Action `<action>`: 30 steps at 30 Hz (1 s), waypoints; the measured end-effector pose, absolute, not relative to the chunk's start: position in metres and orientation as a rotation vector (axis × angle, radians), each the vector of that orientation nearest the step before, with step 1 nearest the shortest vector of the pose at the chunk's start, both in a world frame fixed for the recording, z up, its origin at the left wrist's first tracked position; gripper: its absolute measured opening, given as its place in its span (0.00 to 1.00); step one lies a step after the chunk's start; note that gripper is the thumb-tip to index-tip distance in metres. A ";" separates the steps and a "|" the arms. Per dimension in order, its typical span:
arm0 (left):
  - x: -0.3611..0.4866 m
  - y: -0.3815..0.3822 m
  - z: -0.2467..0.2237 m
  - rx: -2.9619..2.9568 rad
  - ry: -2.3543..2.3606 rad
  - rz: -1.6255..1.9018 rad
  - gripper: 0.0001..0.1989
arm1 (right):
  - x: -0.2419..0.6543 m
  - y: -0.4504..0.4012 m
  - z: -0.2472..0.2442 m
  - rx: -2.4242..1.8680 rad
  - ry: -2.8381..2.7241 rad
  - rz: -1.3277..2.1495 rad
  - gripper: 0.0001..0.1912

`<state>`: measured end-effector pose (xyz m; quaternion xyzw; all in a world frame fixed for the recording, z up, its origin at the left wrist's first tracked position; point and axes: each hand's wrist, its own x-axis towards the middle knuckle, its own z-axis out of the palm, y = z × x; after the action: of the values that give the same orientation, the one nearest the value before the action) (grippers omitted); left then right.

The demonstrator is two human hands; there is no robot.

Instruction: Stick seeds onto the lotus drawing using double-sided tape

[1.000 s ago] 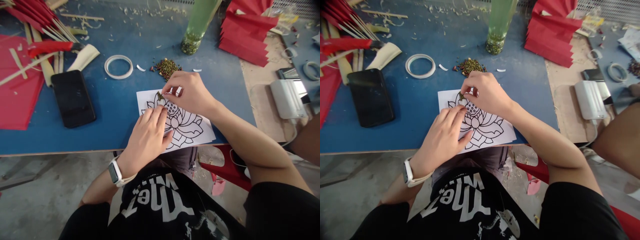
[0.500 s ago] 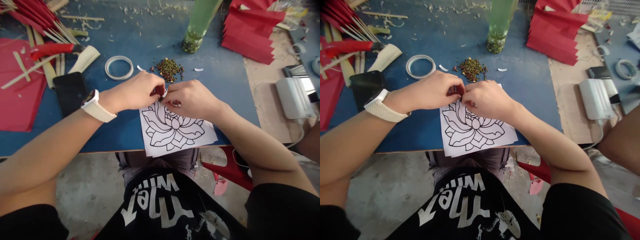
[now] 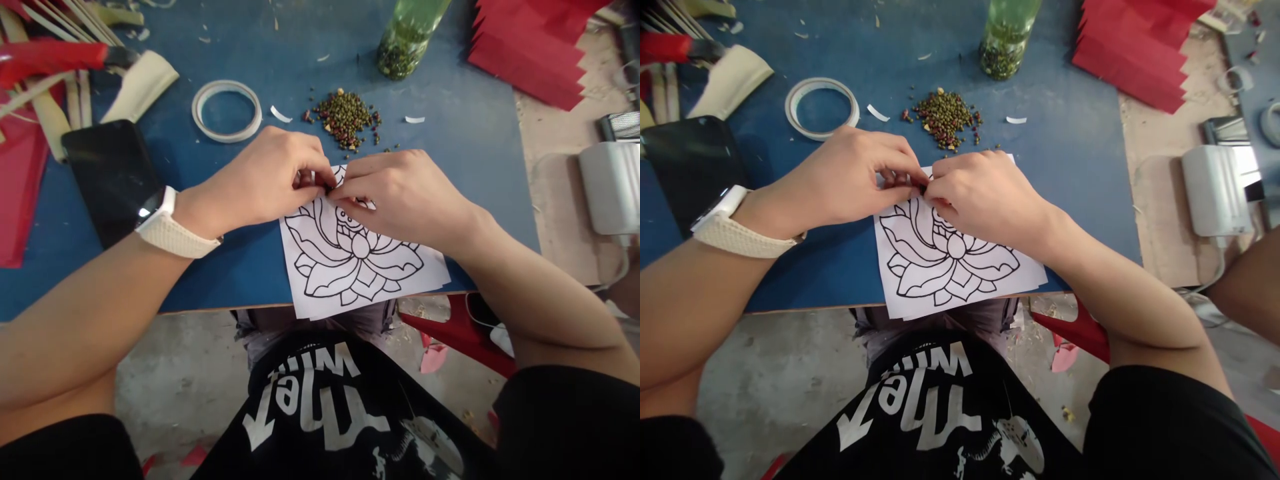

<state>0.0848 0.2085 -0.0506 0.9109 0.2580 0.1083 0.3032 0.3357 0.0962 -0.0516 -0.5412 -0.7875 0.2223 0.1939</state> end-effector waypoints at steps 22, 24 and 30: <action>0.075 0.231 -0.072 2.541 0.349 0.484 0.17 | 0.343 0.102 -0.030 -1.421 -2.591 0.352 0.22; 0.074 0.232 -0.073 2.571 0.310 0.461 0.18 | 0.343 0.102 -0.032 -1.404 -2.583 0.334 0.22; 0.072 0.235 -0.071 2.659 0.229 0.430 0.20 | 0.344 0.101 -0.036 -1.417 -2.563 0.361 0.21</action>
<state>0.0717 0.2350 -0.0708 0.9601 0.0826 0.1554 0.2174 0.3442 0.1013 -0.0363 -0.4781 -0.8646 0.1219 0.0950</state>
